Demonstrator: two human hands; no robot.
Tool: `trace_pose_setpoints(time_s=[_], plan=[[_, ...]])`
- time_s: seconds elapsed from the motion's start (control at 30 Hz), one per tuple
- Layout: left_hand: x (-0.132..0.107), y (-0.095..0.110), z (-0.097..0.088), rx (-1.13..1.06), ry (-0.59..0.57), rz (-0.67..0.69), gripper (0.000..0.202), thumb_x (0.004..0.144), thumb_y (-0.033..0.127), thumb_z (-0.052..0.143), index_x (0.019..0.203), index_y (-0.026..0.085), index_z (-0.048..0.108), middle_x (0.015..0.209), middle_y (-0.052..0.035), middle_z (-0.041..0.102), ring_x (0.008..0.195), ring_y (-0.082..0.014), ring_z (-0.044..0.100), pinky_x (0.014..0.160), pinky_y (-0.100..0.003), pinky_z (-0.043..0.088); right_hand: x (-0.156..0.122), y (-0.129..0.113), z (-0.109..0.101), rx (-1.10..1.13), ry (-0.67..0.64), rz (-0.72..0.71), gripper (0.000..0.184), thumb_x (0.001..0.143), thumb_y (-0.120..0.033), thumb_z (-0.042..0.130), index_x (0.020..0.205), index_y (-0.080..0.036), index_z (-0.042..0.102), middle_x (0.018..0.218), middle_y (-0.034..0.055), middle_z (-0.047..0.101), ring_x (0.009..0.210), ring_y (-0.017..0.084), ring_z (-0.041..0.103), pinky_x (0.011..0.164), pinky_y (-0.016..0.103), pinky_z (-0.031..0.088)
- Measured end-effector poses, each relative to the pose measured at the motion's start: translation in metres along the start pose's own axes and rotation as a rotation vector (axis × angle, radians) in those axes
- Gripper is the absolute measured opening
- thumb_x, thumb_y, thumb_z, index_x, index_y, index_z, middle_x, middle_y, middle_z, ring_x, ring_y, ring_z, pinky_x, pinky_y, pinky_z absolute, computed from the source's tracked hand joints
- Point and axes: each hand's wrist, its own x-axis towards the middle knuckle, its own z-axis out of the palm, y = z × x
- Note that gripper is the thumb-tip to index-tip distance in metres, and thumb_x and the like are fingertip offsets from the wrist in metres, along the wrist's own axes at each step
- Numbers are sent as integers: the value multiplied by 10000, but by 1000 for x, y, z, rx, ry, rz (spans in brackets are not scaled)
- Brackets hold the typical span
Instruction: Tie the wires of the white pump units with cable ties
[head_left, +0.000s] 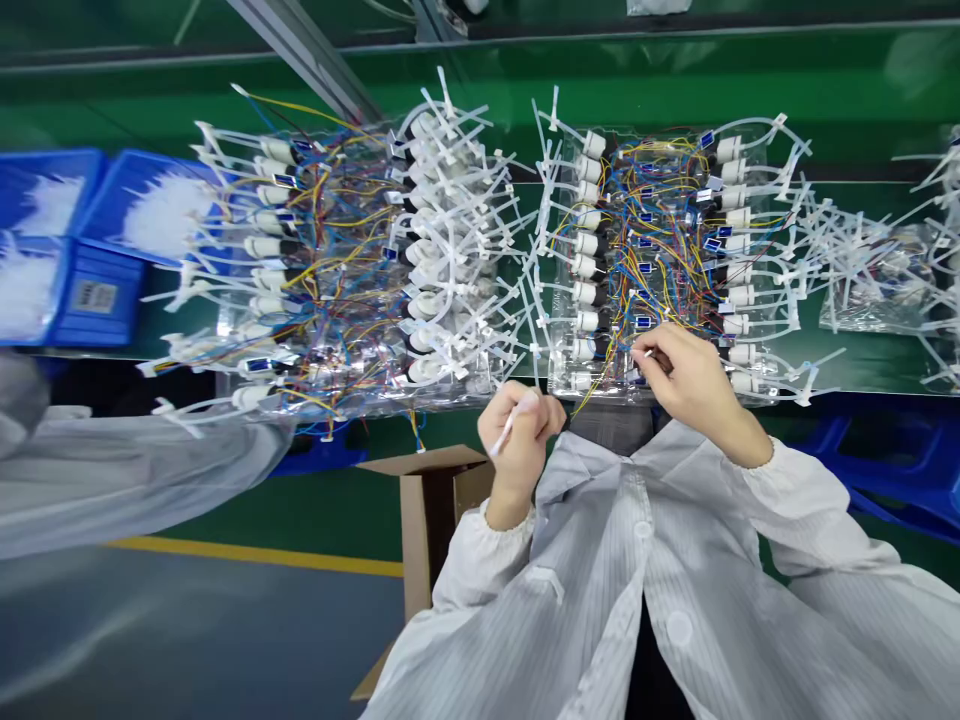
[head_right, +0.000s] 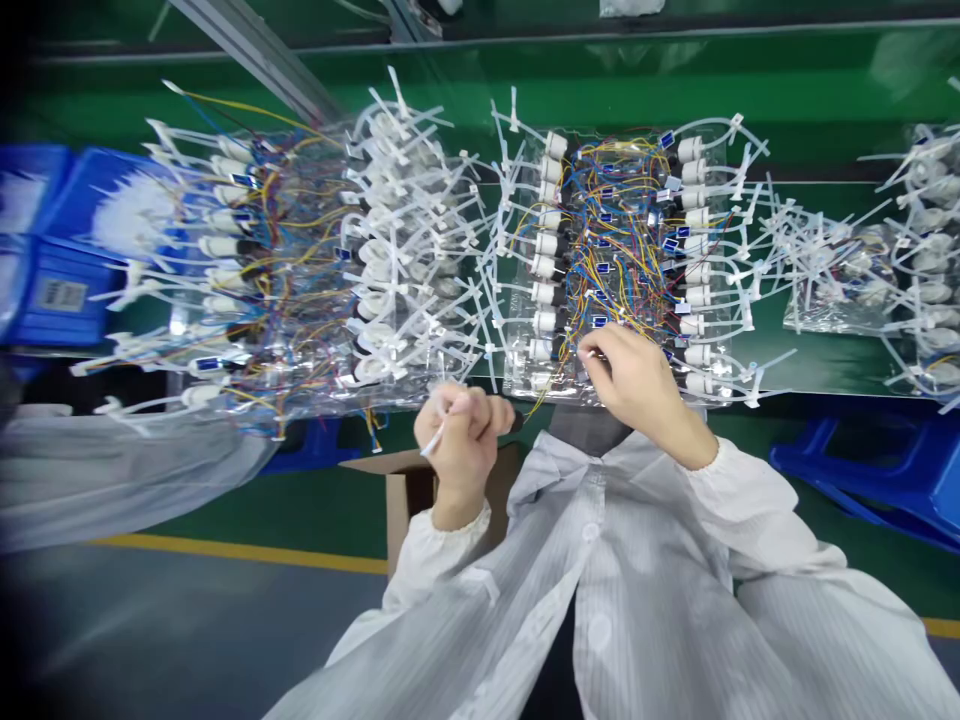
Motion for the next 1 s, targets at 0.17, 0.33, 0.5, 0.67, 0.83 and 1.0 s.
trace_pose_setpoints(time_s=[0.17, 0.33, 0.5, 0.67, 0.83, 1.0], plan=[[8, -14, 13, 30, 46, -58, 517, 988, 491, 808, 700, 210, 484, 500, 128, 305, 362, -46, 298, 424, -189, 389, -5, 2, -3, 52, -18, 5, 145, 1106, -243, 526, 1003, -233, 627, 999, 70, 730, 940, 227, 666, 880, 375, 510], [13, -10, 8, 347, -14, -235, 440, 991, 513, 788, 753, 217, 567, 500, 108, 394, 401, -69, 364, 434, -194, 368, -7, 11, -7, 128, 145, 187, 167, 1122, -345, 499, 1026, -247, 595, 1024, 75, 711, 917, 236, 651, 860, 392, 523], [26, -7, 13, 683, -56, -235, 218, 1024, 423, 727, 1058, 213, 776, 595, 55, 607, 455, -105, 468, 478, -228, 402, -7, 15, -7, 128, 107, 188, 150, 1105, -347, 510, 1027, -249, 594, 1021, 82, 732, 937, 250, 671, 871, 394, 522], [41, -7, 25, 962, -251, -175, 232, 968, 284, 764, 1178, 213, 832, 1090, -90, 854, 869, -207, 766, 756, -288, 564, -8, 13, -7, 139, 30, 237, 95, 1068, -298, 544, 1061, -243, 621, 998, 61, 764, 851, 222, 681, 785, 351, 483], [48, -11, 25, 1007, -317, -221, 218, 978, 257, 715, 1143, 193, 844, 1045, -94, 862, 905, -224, 774, 786, -301, 558, -6, 8, -11, 106, -73, 282, 229, 987, -297, 663, 1203, -227, 695, 986, 37, 783, 815, 208, 684, 749, 334, 463], [52, -13, 18, 889, -264, -294, 181, 966, 322, 729, 1034, 179, 816, 886, -45, 807, 729, -167, 683, 666, -265, 504, -3, 5, -22, 159, -140, 151, 320, 967, -433, 794, 1207, -226, 751, 1085, 55, 802, 951, 228, 718, 877, 362, 517]])
